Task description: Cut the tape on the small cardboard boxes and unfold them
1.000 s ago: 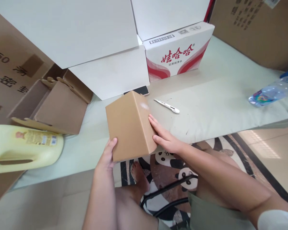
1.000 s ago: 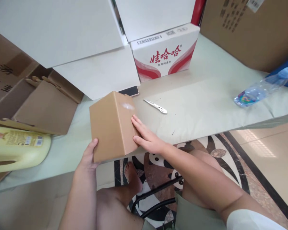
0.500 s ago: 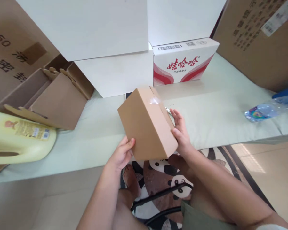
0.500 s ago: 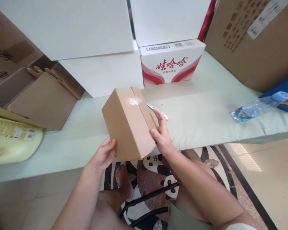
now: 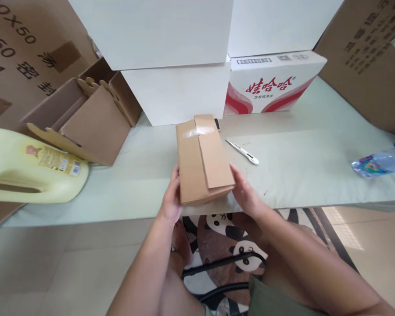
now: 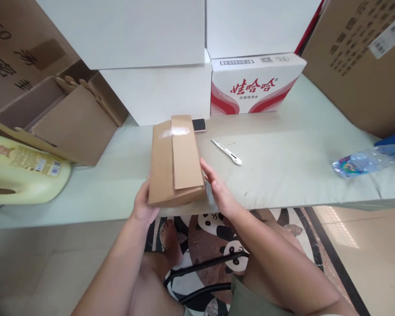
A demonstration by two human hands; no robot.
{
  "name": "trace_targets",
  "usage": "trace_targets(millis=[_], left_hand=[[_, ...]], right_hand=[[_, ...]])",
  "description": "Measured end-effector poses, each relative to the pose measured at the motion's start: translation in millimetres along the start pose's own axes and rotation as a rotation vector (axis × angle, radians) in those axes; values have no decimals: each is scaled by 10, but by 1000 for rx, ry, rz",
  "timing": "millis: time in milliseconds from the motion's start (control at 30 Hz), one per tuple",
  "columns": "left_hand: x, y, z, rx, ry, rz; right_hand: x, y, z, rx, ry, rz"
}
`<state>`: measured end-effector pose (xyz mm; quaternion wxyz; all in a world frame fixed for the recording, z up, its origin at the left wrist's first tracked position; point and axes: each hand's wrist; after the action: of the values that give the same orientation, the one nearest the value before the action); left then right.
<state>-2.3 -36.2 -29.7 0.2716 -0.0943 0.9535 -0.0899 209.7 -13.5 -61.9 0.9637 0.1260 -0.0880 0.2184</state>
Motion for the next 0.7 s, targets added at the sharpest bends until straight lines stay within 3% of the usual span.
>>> trace_targets(millis=[100, 200, 267, 433, 533, 700], left_hand=[[99, -40, -140, 132, -40, 73], [185, -56, -251, 227, -33, 43], [223, -40, -301, 199, -34, 16], [329, 102, -313, 8, 62, -95], [375, 174, -271, -7, 113, -162], [321, 155, -225, -14, 38, -89]], right_hand=[[12, -40, 47, 52, -140, 75], [-22, -59, 90, 81, -192, 91], [-48, -43, 86, 34, -171, 34], [-9, 69, 4, -266, -94, -249], [58, 111, -16, -355, -71, -355], [87, 47, 19, -326, -117, -292]])
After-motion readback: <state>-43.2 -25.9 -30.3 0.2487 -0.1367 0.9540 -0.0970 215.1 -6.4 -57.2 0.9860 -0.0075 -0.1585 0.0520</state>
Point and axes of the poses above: each hand's wrist, its own y-axis towards the middle knuckle, its own x-axis out of the back of the hand, z = x × y, and after that the axes turned 9 degrees about -y, right-handed
